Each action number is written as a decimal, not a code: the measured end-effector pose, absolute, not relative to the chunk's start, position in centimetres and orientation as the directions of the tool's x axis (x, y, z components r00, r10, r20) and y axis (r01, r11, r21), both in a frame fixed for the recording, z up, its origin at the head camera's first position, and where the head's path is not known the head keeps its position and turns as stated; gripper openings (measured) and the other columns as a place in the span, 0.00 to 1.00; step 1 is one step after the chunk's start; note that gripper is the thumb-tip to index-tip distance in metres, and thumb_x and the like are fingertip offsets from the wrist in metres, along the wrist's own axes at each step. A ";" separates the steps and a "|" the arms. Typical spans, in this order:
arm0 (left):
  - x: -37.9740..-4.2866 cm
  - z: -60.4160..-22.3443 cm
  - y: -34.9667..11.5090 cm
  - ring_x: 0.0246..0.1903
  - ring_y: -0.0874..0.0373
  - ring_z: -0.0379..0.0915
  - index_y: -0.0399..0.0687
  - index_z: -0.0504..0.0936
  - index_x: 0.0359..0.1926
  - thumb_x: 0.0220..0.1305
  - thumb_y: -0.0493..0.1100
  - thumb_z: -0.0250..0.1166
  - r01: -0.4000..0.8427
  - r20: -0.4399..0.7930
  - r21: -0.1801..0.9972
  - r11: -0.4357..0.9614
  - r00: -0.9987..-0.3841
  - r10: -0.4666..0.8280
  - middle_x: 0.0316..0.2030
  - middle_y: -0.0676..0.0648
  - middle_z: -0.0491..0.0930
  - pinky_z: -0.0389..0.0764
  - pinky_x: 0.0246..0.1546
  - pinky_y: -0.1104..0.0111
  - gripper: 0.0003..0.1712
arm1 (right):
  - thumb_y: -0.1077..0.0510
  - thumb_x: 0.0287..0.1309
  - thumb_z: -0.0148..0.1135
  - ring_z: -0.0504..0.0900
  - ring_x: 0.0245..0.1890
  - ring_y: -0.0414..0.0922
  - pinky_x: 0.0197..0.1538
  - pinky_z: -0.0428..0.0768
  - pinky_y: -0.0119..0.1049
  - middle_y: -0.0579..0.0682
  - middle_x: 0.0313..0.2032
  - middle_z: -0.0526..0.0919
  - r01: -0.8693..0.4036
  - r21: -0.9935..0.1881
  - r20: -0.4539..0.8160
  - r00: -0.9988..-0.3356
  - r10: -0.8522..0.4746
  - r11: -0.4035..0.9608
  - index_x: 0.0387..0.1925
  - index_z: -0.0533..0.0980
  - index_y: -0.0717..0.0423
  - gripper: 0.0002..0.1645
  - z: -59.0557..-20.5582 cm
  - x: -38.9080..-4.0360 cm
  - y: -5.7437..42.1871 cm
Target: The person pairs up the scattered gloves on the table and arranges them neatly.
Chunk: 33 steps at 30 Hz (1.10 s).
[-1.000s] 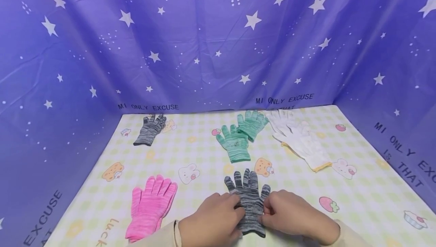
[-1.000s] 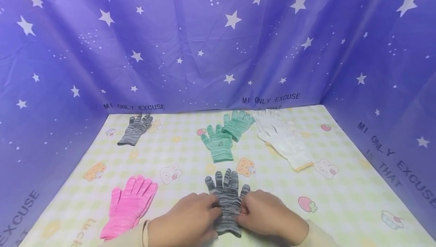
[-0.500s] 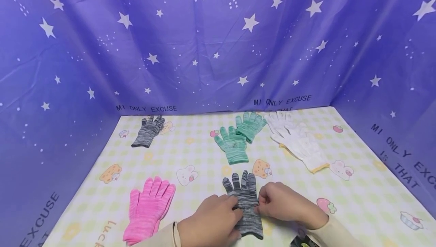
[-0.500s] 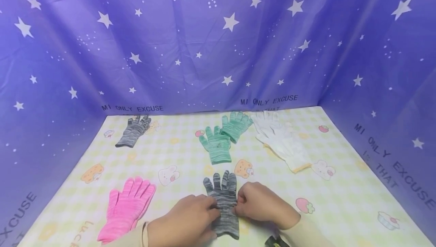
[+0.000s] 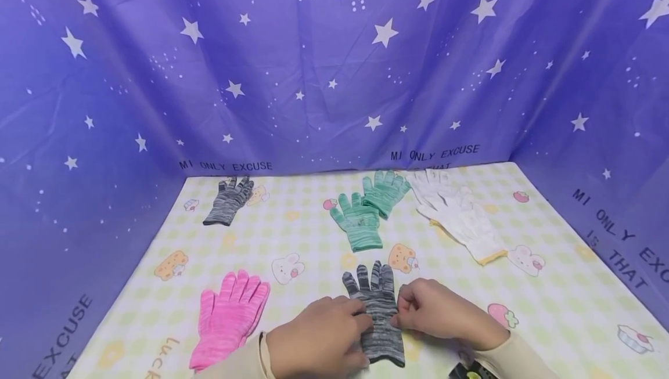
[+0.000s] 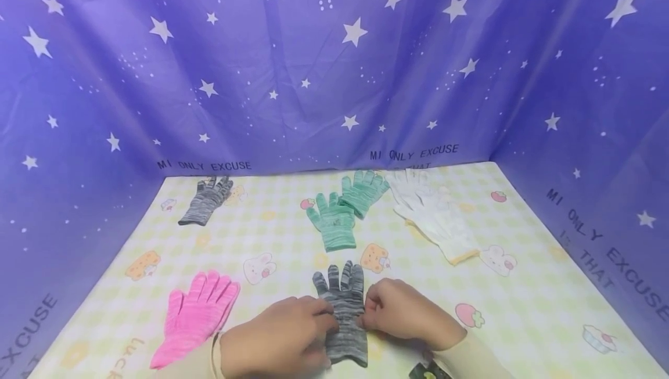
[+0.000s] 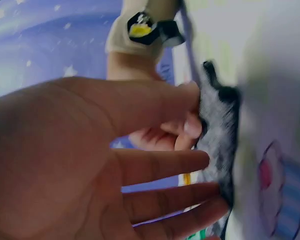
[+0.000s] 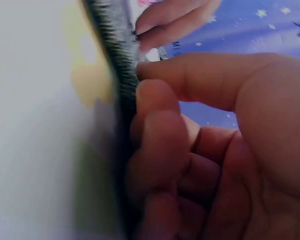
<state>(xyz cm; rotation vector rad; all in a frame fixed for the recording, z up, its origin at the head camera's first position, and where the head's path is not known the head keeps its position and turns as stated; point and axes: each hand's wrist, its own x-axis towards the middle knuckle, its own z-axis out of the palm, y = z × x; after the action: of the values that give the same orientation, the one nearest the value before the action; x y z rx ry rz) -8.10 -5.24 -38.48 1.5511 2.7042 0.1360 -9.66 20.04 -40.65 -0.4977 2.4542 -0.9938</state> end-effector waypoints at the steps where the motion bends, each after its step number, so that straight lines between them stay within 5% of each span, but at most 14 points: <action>1: -8.3 -38.2 -5.5 0.42 0.65 0.73 0.59 0.80 0.47 0.56 0.63 0.63 0.855 0.030 0.113 0.506 -0.512 0.859 0.45 0.58 0.76 0.77 0.41 0.68 0.22 | 0.45 0.55 0.65 0.68 0.10 0.36 0.17 0.68 0.31 0.42 0.10 0.76 -0.150 -0.743 -0.266 -0.828 -0.494 0.652 0.17 0.74 0.48 0.18 -40.6 -9.7 20.2; 6: -10.0 -36.4 -7.3 0.46 0.62 0.74 0.57 0.80 0.49 0.57 0.60 0.63 0.787 0.062 0.183 0.589 -0.607 0.792 0.47 0.57 0.77 0.77 0.47 0.65 0.22 | 0.54 0.61 0.59 0.72 0.12 0.37 0.14 0.64 0.29 0.47 0.11 0.76 -0.077 -0.836 -0.273 -0.800 -0.534 0.544 0.19 0.74 0.55 0.15 -40.3 -10.0 20.8; 14: -13.9 -34.5 -10.7 0.46 0.57 0.76 0.54 0.79 0.50 0.59 0.57 0.62 0.642 0.041 0.193 0.742 -0.761 0.647 0.46 0.55 0.78 0.77 0.48 0.60 0.21 | 0.49 0.61 0.60 0.79 0.18 0.44 0.22 0.75 0.34 0.50 0.17 0.80 -0.063 -0.844 -0.237 -0.847 -0.476 0.532 0.27 0.76 0.56 0.15 -39.8 -10.0 21.0; 23: -19.0 -34.7 -14.7 0.39 0.60 0.76 0.51 0.80 0.47 0.57 0.52 0.65 0.502 0.086 0.192 0.843 -0.865 0.495 0.43 0.53 0.79 0.77 0.40 0.62 0.18 | 0.48 0.63 0.59 0.78 0.20 0.44 0.28 0.78 0.38 0.52 0.22 0.81 -0.060 -0.893 -0.146 -0.899 -0.414 0.446 0.34 0.76 0.60 0.17 -39.5 -10.3 21.3; 33: -24.7 -35.6 -20.0 0.42 0.49 0.77 0.44 0.81 0.46 0.58 0.47 0.62 0.350 0.082 0.200 0.915 -0.937 0.340 0.40 0.45 0.81 0.76 0.42 0.54 0.17 | 0.54 0.65 0.56 0.79 0.26 0.51 0.31 0.80 0.41 0.56 0.30 0.81 -0.137 -0.941 -0.002 -0.913 -0.408 0.311 0.39 0.73 0.64 0.14 -39.1 -10.2 21.2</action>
<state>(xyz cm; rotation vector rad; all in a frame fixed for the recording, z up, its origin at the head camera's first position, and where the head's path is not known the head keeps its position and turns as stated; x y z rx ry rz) -24.75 -20.04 -35.59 0.5617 3.1192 0.3390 -10.24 21.19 -39.12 -0.4967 2.3383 -1.6415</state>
